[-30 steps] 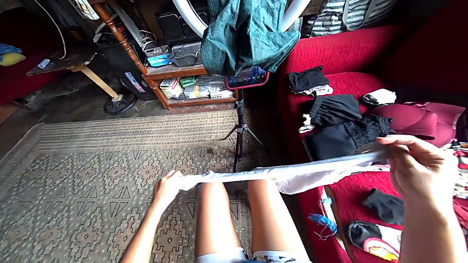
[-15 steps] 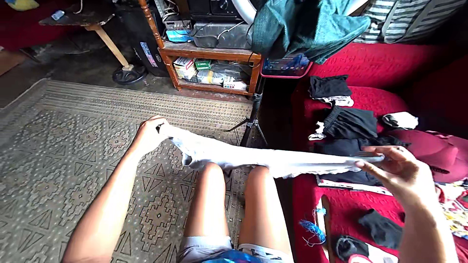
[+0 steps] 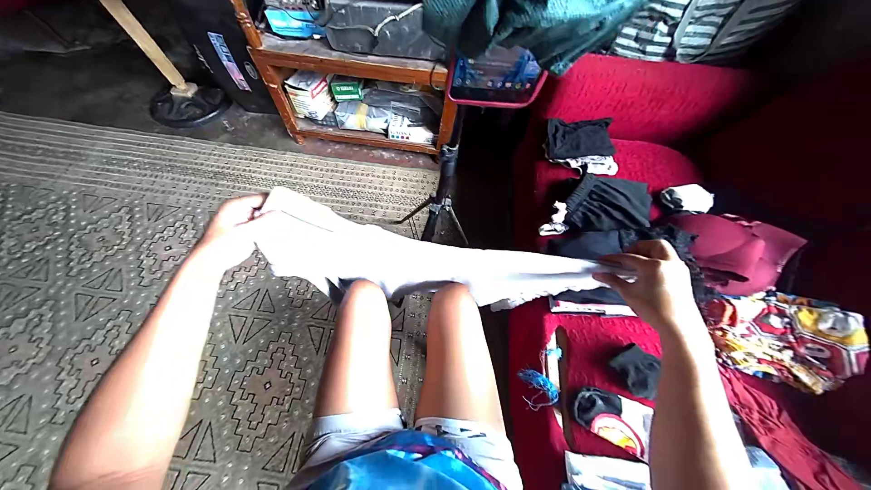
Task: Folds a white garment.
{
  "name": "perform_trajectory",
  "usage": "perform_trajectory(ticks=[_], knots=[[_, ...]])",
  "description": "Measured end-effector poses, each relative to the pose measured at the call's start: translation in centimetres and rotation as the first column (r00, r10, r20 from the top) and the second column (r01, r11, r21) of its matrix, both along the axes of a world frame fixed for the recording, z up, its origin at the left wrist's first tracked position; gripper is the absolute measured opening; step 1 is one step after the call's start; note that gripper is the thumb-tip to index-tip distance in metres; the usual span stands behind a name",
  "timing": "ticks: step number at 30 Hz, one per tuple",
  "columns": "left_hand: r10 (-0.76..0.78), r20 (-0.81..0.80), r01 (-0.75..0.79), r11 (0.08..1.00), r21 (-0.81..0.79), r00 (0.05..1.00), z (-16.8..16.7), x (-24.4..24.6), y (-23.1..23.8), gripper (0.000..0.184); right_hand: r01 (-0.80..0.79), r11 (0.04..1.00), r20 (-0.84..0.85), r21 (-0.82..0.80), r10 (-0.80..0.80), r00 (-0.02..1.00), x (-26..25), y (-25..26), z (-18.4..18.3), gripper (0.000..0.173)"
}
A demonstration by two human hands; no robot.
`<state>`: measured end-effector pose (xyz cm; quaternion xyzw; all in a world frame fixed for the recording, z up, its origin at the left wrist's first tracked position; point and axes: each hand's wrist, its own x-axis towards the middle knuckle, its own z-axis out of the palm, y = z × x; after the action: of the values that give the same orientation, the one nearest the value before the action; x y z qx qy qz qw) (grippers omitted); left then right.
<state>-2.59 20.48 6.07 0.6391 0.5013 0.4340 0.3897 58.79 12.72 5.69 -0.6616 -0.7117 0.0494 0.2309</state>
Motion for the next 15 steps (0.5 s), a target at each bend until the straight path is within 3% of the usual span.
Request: perform_trajectory(ticks=[3, 5, 7, 9, 11, 13, 15], knots=[[0.009, 0.06, -0.015, 0.995, 0.1, 0.998, 1.3, -0.1, -1.0, 0.017, 0.006, 0.997, 0.03, 0.074, -0.008, 1.0, -0.1, -0.3, 0.9, 0.018], [-0.1, 0.121, 0.079, 0.982, 0.17, 0.988, 2.9, -0.7, -3.7, 0.011, 0.027, 0.993, 0.042, 0.113, -0.032, 0.999, -0.3, -2.2, 2.6, 0.02], [-0.218, 0.185, 0.189, 0.968, 0.163, 0.958, 4.4, -2.3, -8.2, 0.018, -0.008, 0.991, -0.002, 0.135, 0.009, 1.0, 0.4, -6.0, 4.4, 0.027], [-0.266, 0.274, 0.236, 0.962, 0.137, 0.924, 4.9, -4.5, -14.2, 0.024, -0.089, 0.981, -0.221, 0.171, 0.126, 0.967, 2.4, -10.5, 4.3, 0.03], [-0.374, 0.248, 0.353, 0.927, 0.124, 0.894, 4.1, -6.5, -19.3, 0.025, -0.206, 0.973, -0.489, 0.107, 0.231, 0.841, 4.2, -14.5, 3.2, 0.016], [-0.324, 0.358, 0.363, 0.931, -0.045, 0.876, 1.9, -6.7, -22.8, 0.025, -0.313, 0.95, -0.649, 0.016, 0.248, 0.719, 4.8, -17.2, 1.5, 0.014], [-0.22, 0.306, 0.299, 0.923, -0.243, 0.926, -2.3, -6.3, -24.8, 0.026, -0.347, 0.935, -0.748, -0.068, 0.183, 0.638, 4.2, -18.7, -1.2, 0.015]])
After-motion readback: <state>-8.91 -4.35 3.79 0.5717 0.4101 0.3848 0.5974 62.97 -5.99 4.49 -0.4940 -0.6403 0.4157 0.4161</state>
